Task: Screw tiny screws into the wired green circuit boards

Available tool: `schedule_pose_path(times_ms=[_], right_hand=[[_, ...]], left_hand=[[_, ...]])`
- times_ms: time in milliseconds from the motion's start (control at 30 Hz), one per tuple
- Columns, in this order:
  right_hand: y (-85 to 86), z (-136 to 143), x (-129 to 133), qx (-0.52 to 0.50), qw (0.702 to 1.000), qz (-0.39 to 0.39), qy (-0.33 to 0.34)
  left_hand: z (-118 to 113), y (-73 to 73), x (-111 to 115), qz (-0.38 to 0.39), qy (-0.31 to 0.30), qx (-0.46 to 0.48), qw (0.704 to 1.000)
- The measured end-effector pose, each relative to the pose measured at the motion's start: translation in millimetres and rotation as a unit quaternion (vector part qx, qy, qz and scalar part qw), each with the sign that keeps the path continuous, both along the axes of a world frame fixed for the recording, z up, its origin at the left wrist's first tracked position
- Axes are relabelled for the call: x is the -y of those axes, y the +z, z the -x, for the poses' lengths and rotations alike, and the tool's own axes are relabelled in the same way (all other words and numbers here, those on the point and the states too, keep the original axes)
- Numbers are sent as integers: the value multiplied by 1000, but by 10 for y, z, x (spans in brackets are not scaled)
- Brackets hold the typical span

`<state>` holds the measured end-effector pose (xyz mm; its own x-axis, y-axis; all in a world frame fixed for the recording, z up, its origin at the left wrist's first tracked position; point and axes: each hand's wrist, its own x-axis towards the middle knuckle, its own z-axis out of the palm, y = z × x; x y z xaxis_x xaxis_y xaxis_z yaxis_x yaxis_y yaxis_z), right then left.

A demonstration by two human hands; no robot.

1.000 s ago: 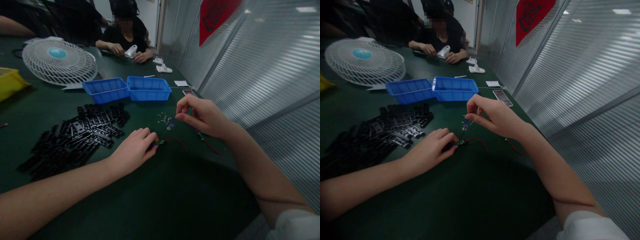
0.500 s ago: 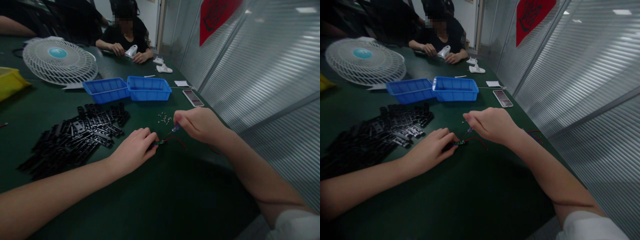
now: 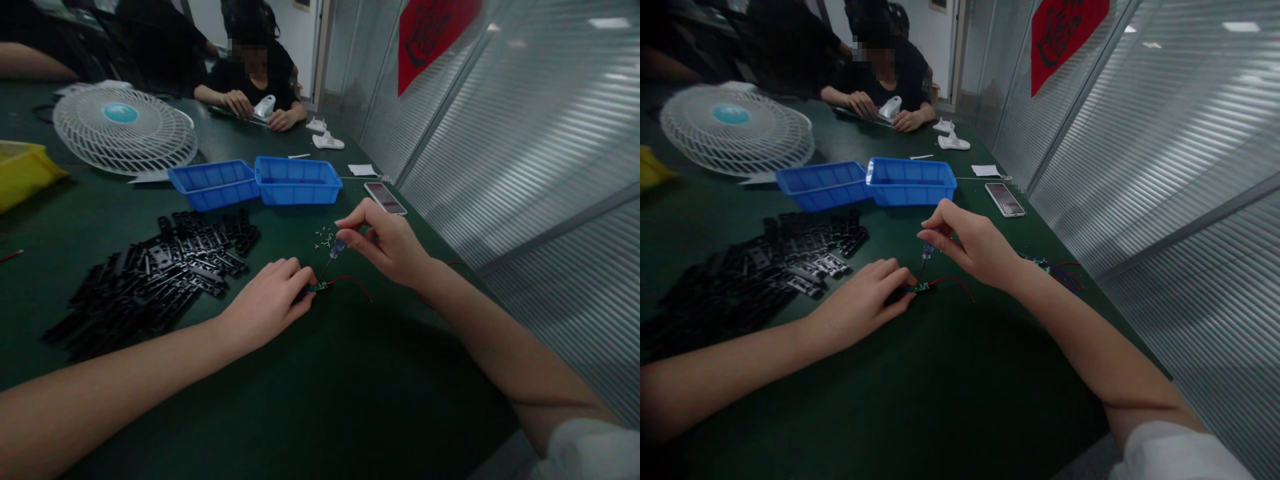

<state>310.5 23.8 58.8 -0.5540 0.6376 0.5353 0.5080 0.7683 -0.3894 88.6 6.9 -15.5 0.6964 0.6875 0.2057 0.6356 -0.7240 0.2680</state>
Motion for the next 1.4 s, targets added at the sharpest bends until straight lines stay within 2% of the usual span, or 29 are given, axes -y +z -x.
schedule_pose_path(times_ms=[133,400,633,800,967,1033,1300,1400], right_hand=[[108,-48,1,34,999,36,23],[268,-143,-20,89,996,-24,11],[343,-120,50,138,990,11,9],[325,-107,62,184,982,33,-35],[217,-81,54,227,963,49,-133],[186,-54,64,228,962,44,-144],[198,-37,91,180,982,59,-16],[180,-41,83,127,990,59,5]], left_hand=[[0,-4,-1,-12,2,-2,1000],[9,-5,-2,-5,-4,9,1000],[7,12,-10,9,-4,1,1000],[2,5,-7,14,-5,6,1000],[-5,13,-3,22,-9,8,1000],[-4,15,-5,24,-10,8,1000],[6,7,-14,24,-13,4,1000],[7,13,-13,26,-12,-2,1000]])
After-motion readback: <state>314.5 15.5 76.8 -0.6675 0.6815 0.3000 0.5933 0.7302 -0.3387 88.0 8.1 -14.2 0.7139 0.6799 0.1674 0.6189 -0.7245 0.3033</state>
